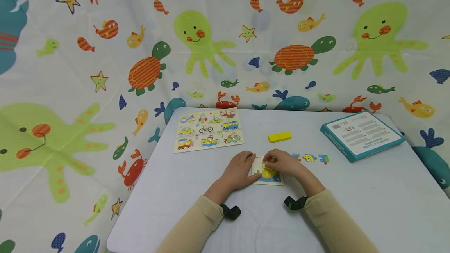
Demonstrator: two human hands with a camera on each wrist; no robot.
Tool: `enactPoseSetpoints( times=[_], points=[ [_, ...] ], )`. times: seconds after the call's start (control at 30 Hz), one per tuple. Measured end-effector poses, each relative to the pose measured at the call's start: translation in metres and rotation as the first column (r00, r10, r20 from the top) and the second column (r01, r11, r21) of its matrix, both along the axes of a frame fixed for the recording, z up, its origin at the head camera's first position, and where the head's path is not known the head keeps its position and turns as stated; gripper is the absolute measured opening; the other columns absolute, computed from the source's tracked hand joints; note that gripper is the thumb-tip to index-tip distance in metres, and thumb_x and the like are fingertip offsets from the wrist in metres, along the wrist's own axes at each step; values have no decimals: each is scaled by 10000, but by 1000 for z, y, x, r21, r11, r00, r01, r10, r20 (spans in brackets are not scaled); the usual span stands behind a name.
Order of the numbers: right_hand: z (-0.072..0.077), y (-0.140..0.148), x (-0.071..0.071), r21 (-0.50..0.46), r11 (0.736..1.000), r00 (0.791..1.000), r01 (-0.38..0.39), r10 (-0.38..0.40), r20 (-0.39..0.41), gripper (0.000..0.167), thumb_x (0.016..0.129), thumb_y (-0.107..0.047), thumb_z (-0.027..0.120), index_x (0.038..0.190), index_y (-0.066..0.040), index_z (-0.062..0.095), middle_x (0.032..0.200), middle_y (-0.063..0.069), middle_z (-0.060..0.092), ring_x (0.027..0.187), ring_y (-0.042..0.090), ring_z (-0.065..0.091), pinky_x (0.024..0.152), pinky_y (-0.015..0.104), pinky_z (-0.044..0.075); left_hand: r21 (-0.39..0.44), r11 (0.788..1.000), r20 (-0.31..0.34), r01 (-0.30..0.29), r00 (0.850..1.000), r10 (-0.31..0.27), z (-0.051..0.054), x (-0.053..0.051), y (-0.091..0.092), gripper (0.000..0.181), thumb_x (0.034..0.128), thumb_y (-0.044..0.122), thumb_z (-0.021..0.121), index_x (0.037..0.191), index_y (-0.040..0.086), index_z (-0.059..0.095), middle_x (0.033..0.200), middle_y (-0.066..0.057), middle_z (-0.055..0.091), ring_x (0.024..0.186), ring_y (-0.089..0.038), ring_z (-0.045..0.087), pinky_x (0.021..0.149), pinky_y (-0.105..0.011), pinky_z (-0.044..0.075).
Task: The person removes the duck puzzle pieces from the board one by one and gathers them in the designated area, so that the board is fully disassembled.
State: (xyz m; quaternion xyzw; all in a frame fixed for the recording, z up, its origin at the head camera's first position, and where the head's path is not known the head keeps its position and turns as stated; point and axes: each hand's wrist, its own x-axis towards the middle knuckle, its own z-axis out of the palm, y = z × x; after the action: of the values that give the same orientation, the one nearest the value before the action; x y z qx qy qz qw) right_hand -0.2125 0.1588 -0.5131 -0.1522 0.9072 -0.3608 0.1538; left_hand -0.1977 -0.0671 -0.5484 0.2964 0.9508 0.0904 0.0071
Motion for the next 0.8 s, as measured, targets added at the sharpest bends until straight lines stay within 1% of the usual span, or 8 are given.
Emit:
enactPoseSetpoints(
  times=[0.23,0.33,0.53,0.8],
  points=[
    [-4,-1,-2,65,997,999,-37,39,-27,128,915,-188,678,1037,-177,713,1017,7,608,893,161,527,814,336,476,4,1000,4,1,1000,-1,-1,-1,0,787,951,650,459,1534,129,365,1527,-36,382,1456,-219,321,1217,-385,272],
    [-5,-2,-2,76,997,999,-34,35,-13,105,915,-176,674,1007,-188,723,1024,10,599,887,160,525,818,335,480,2,1000,7,-1,1000,1,0,-1,1,788,952,648,461,1535,127,363,1527,-36,383,1457,-220,320,1218,-386,270],
    [-6,-3,-1,62,998,999,-33,33,4,68,921,-143,664,918,-180,721,1027,27,580,863,170,515,784,325,471,2,1000,9,-2,1000,2,-1,-1,0,790,952,645,463,1535,121,362,1528,-39,384,1457,-221,321,1217,-387,271],
    [-7,-3,-2,65,997,999,-43,43,-5,61,933,-156,647,935,-181,703,1017,28,569,864,167,513,779,318,464,15,1000,-9,5,1000,-5,-3,-1,0,789,950,650,463,1528,121,376,1517,-37,393,1449,-218,332,1210,-387,285]
  ],
)
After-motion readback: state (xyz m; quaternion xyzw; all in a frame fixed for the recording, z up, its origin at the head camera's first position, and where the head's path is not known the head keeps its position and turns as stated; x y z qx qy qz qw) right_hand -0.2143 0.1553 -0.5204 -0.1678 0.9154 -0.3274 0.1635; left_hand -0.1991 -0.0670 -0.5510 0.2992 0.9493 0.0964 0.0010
